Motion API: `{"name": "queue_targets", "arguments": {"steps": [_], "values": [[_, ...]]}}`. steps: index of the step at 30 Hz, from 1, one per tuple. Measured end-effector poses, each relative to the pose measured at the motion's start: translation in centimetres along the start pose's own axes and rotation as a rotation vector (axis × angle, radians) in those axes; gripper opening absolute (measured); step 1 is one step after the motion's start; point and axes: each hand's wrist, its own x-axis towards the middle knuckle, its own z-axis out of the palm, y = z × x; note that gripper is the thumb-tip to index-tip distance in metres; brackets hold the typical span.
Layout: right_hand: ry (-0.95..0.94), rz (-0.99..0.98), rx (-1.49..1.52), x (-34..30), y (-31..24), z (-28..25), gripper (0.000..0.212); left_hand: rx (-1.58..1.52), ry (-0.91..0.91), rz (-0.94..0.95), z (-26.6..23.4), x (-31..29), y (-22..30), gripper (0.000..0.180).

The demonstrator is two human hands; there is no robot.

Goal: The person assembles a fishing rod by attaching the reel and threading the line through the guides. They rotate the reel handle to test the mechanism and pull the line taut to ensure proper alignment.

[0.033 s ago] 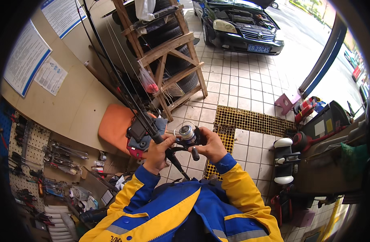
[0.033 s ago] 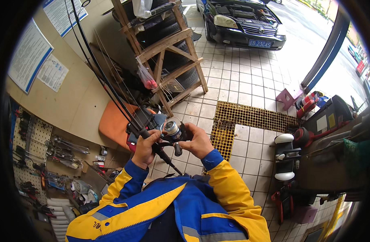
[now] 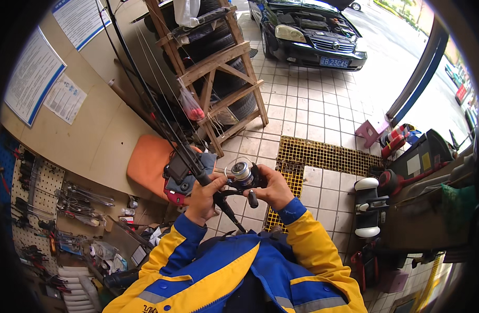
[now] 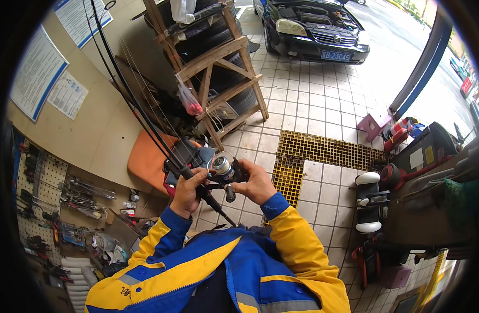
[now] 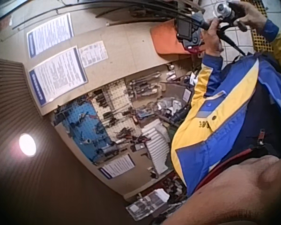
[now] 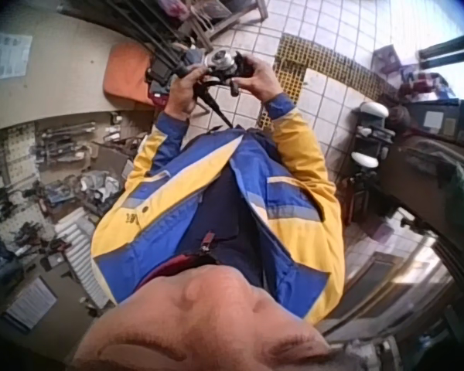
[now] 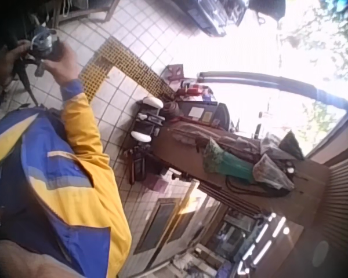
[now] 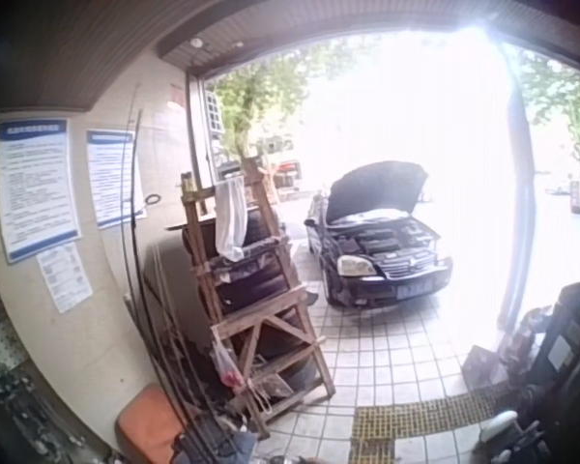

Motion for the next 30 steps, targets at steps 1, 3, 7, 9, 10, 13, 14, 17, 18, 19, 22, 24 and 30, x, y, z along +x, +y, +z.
{"name": "queue_targets", "arguments": {"steps": [1,3,7,9,10,13,14,17,18,19,22,24,30], "values": [[-0.045,-0.036,-0.037,-0.1,0.1,-0.3,0.060,-0.004,0.002,-0.006,0.1,0.0,0.0,0.024],[-0.099,0.089,0.233,-0.4,0.3,-1.0,0.056,-0.001,0.006,-0.014,0.2,0.1,-0.1,0.024],[-0.187,0.130,0.421,-0.5,0.8,-2.0,0.054,0.006,-0.008,-0.021,0.3,0.3,-0.3,0.024],[-0.178,0.106,0.355,-0.4,1.0,-2.2,0.054,-0.010,-0.009,-0.020,0.3,0.4,-0.3,0.025],[-0.155,0.101,0.316,-0.3,1.0,-2.2,0.054,-0.022,-0.003,-0.016,0.2,0.4,-0.2,0.026],[-0.091,0.064,0.222,-0.3,1.0,-2.1,0.051,-0.073,0.026,-0.032,0.2,0.4,-0.1,0.024],[-0.077,0.036,0.205,-0.3,0.9,-2.1,0.049,-0.099,0.032,-0.032,0.2,0.3,-0.1,0.022],[0.020,0.035,0.172,-0.5,0.9,-1.8,0.047,-0.103,0.036,-0.038,-0.1,0.3,-0.1,0.024],[0.046,0.025,0.167,-0.5,0.9,-1.7,0.047,-0.102,0.027,-0.042,-0.3,0.3,-0.2,0.025],[0.018,0.032,0.193,-0.5,0.9,-1.7,0.046,-0.102,0.017,-0.039,-0.6,0.4,-0.3,0.026],[-0.079,0.082,0.246,-0.4,1.3,-1.6,0.045,-0.105,-0.060,-0.045,-1.7,0.7,-0.4,0.029],[-0.185,0.136,0.240,-0.2,1.7,-1.6,0.045,-0.111,-0.097,-0.069,-2.4,1.0,-0.6,0.031],[-0.241,0.117,0.442,-0.1,3.5,-1.5,0.039,-0.123,-0.147,-0.107,-3.2,1.4,-0.8,0.029]]}}
